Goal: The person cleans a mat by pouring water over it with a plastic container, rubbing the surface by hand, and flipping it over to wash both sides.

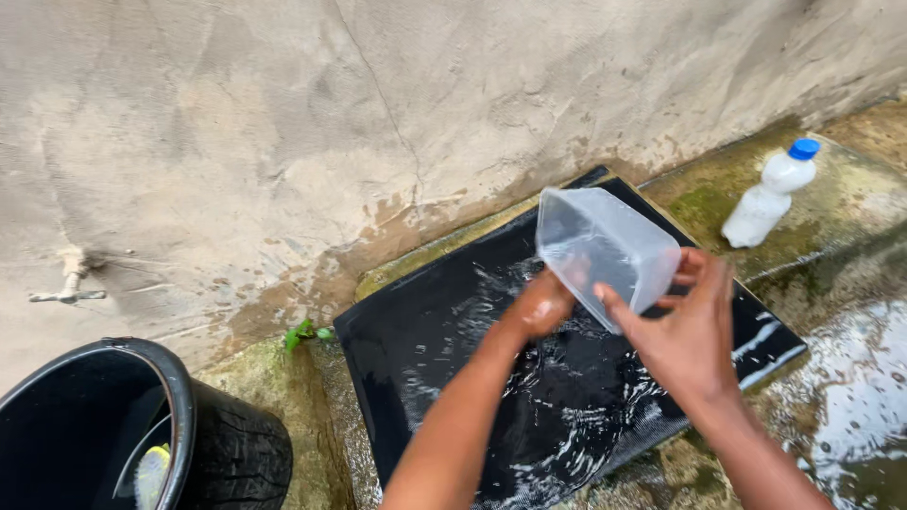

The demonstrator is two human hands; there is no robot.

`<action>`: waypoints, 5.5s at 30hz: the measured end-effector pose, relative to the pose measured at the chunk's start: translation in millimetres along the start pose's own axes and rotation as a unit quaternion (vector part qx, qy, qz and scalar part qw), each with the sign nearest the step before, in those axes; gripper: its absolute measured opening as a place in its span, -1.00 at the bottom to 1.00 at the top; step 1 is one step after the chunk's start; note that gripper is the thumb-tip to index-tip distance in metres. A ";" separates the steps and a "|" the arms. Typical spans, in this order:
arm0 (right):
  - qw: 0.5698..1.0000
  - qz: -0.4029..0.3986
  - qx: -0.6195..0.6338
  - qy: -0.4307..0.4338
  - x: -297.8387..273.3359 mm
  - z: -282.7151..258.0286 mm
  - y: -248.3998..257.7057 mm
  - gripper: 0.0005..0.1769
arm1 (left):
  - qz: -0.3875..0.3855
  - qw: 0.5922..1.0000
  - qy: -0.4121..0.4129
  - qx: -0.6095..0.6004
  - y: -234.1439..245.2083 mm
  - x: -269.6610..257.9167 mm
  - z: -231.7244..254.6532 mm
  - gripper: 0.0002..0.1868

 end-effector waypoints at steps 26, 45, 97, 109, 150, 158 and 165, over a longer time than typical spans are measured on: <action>0.900 -0.194 -0.372 -0.113 -49.5 154.5 -112.6 0.30 | 0.241 0.798 0.267 -0.483 197.7 -74.4 -88.6 -0.48; 0.818 -0.432 0.112 0.363 -98.0 -141.0 -321.5 -0.14 | 0.368 0.787 0.220 -0.443 221.4 -56.3 -81.2 -0.60; 0.913 -0.205 -0.335 -0.113 -37.9 131.8 -82.2 0.11 | 0.432 0.876 0.194 -0.090 127.0 -85.0 -85.2 -0.53; 0.916 -0.116 -0.322 -0.208 -36.5 162.0 -42.7 0.21 | 0.264 0.854 0.183 -0.408 57.8 -32.8 -75.1 -0.61; 0.894 -0.390 -0.009 0.222 -151.6 -167.6 -301.9 -0.11 | 0.253 0.873 0.259 -0.326 299.0 -185.0 -157.2 -0.44; 0.911 -0.237 -0.302 0.154 -48.6 -81.1 -355.0 0.21 | 0.326 0.876 0.287 -0.209 318.3 -190.0 -157.0 -0.48; 0.905 -0.302 -0.226 0.199 -92.6 -157.2 -359.2 -0.24 | 0.351 0.864 0.279 -0.230 305.1 -186.1 -157.0 -0.48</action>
Point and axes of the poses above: each hand's wrist, its own x-axis towards the middle knuckle, its own y-axis out of the back of the hand, z = x × y, the point moved 10 cm from there along x, towards the middle knuckle, and after that the axes turned 1 degree about z, right-handed, at the moved point
